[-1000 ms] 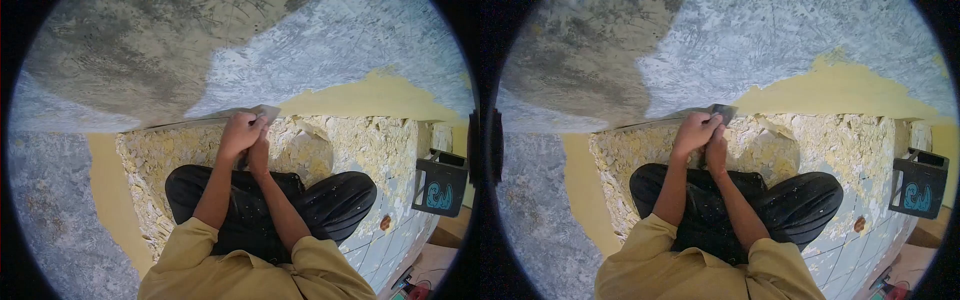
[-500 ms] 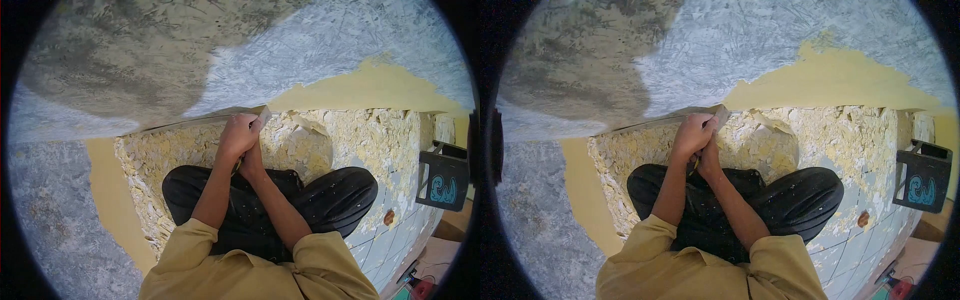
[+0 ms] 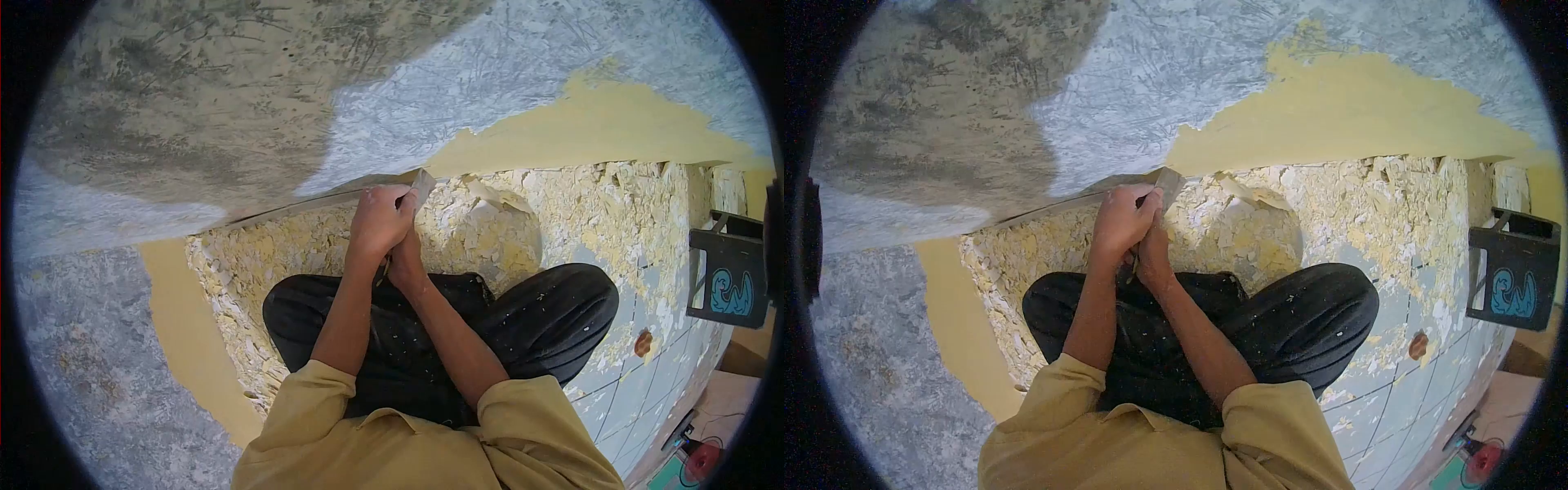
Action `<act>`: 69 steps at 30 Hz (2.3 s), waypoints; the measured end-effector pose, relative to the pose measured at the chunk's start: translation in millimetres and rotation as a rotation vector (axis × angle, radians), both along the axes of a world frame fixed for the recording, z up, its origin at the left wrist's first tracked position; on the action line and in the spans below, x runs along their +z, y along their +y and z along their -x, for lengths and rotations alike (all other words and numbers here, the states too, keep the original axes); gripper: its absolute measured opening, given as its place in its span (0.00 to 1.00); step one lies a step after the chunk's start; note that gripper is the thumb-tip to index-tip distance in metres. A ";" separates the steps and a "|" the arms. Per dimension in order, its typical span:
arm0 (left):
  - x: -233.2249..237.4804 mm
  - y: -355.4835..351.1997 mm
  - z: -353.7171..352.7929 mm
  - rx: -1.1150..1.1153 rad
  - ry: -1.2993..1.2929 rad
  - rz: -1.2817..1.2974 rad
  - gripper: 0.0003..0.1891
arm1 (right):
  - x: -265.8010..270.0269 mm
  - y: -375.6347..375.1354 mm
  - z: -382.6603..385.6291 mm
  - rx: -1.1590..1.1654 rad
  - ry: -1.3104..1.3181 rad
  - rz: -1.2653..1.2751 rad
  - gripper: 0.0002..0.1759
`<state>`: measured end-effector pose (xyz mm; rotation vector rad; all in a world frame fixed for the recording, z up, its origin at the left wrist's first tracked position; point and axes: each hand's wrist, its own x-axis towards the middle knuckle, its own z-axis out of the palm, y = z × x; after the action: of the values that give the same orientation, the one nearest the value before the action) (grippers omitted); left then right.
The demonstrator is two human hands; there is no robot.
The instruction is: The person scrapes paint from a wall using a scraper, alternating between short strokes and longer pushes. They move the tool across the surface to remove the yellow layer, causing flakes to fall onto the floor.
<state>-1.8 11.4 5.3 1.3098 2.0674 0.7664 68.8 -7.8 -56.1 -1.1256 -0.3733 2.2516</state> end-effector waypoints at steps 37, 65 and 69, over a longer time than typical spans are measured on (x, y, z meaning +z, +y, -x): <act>-5.9 1.5 -2.5 0.048 0.036 -0.025 0.15 | -11.1 -1.0 2.9 -0.035 -0.014 -0.060 0.30; -38.8 4.2 -4.8 0.102 -0.127 -0.267 0.16 | -35.6 5.4 -5.4 -0.103 0.241 -0.226 0.21; -21.8 24.8 -30.3 0.048 -0.163 -0.313 0.17 | -72.4 24.6 -12.0 -0.078 0.533 -0.407 0.20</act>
<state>28.5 36.2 -16.5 1.3119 1.9089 1.2157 80.8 16.8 -128.5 -0.3105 -0.5196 2.1682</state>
